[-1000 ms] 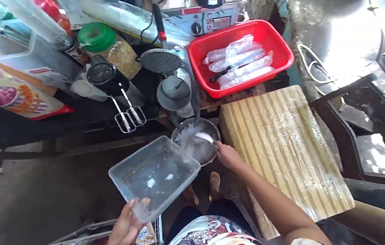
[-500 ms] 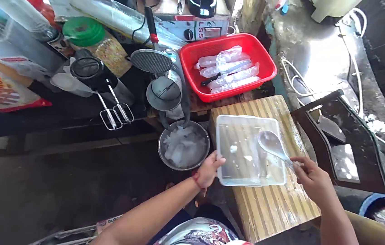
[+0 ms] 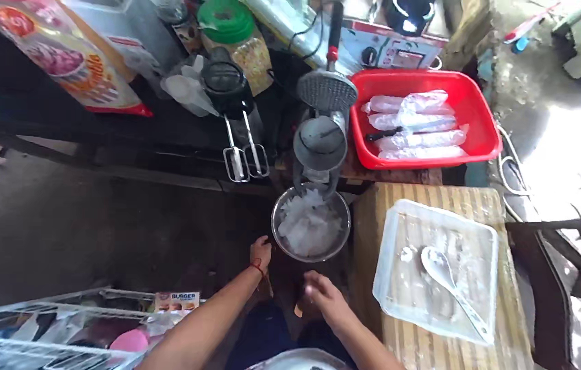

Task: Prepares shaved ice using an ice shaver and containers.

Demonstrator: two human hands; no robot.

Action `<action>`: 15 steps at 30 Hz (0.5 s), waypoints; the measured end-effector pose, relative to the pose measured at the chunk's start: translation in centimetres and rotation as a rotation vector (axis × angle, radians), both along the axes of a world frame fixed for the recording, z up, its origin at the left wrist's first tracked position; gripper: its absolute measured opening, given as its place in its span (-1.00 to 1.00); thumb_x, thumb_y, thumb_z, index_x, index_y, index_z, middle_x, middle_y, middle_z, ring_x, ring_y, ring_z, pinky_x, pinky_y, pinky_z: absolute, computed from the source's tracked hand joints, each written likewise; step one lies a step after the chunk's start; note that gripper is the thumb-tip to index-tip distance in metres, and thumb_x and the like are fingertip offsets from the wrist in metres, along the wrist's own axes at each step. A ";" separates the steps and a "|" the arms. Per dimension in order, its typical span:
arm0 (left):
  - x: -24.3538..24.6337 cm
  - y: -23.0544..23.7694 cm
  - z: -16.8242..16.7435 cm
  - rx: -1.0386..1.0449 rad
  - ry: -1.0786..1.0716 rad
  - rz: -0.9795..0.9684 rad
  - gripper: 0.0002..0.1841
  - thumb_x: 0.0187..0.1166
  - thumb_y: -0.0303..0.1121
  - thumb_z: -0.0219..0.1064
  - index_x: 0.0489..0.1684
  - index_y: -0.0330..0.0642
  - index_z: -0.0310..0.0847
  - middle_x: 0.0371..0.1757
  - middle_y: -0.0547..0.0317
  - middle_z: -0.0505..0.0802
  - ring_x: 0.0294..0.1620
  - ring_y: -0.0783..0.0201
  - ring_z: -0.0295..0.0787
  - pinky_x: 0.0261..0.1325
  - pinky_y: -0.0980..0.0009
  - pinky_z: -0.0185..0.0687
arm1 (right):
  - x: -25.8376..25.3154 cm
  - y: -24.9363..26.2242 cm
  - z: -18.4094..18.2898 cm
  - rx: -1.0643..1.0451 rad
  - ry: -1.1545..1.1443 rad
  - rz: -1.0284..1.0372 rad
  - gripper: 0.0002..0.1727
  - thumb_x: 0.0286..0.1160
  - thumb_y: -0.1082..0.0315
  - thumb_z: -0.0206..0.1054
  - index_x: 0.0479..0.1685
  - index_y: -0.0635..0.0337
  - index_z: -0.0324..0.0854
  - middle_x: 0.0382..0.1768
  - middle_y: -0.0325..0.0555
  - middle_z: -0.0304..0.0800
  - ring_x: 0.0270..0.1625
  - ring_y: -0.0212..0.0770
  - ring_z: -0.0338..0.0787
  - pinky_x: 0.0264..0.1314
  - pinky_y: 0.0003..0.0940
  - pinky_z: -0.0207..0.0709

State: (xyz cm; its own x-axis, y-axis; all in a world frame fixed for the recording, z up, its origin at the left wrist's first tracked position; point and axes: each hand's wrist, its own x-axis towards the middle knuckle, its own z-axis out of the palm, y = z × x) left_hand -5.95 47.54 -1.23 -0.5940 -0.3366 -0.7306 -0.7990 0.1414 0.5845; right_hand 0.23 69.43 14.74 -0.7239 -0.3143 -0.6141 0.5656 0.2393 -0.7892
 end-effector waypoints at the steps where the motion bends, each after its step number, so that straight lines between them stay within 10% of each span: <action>1: -0.9 -1.0 -1.1 -0.014 -0.010 0.017 -0.52 0.79 -0.48 0.07 0.69 -0.34 0.32 0.65 -0.40 0.46 0.68 -0.21 0.37 0.66 -0.08 0.29 | -1.0 -2.2 -4.4 0.053 -0.133 -0.210 -0.44 0.75 0.36 0.19 0.65 0.47 0.29 0.55 0.40 0.46 0.57 0.14 0.53 0.62 0.02 0.40; 7: -9.5 -4.1 -6.6 0.001 0.033 -0.270 -0.39 0.79 -0.37 0.12 0.82 -0.32 0.10 0.77 -0.30 0.34 0.80 -0.14 0.23 0.81 -0.03 0.13 | -7.9 -2.3 -22.3 0.578 -0.108 -0.727 -0.41 0.89 0.20 0.03 0.65 0.54 0.26 0.54 0.54 0.45 0.59 0.34 0.51 0.65 0.22 0.35; 15: -12.1 -7.7 -9.9 0.153 -0.029 -0.523 -0.52 0.83 -0.22 0.11 0.61 -0.33 0.38 0.50 -0.36 0.62 0.56 -0.21 0.55 0.61 -0.14 0.36 | -9.0 -2.7 -18.8 1.058 -0.087 -0.206 -0.47 0.64 0.32 0.35 0.49 0.50 0.48 0.44 0.49 0.59 0.55 0.36 0.57 0.61 0.26 0.39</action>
State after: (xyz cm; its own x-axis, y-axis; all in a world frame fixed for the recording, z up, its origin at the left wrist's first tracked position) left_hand -18.05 39.87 -11.16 -0.6325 0.1103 -0.7666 -0.6608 0.4394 0.6085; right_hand -8.80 66.70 -4.04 -0.6431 0.5283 -0.5544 0.7168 0.6700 -0.1930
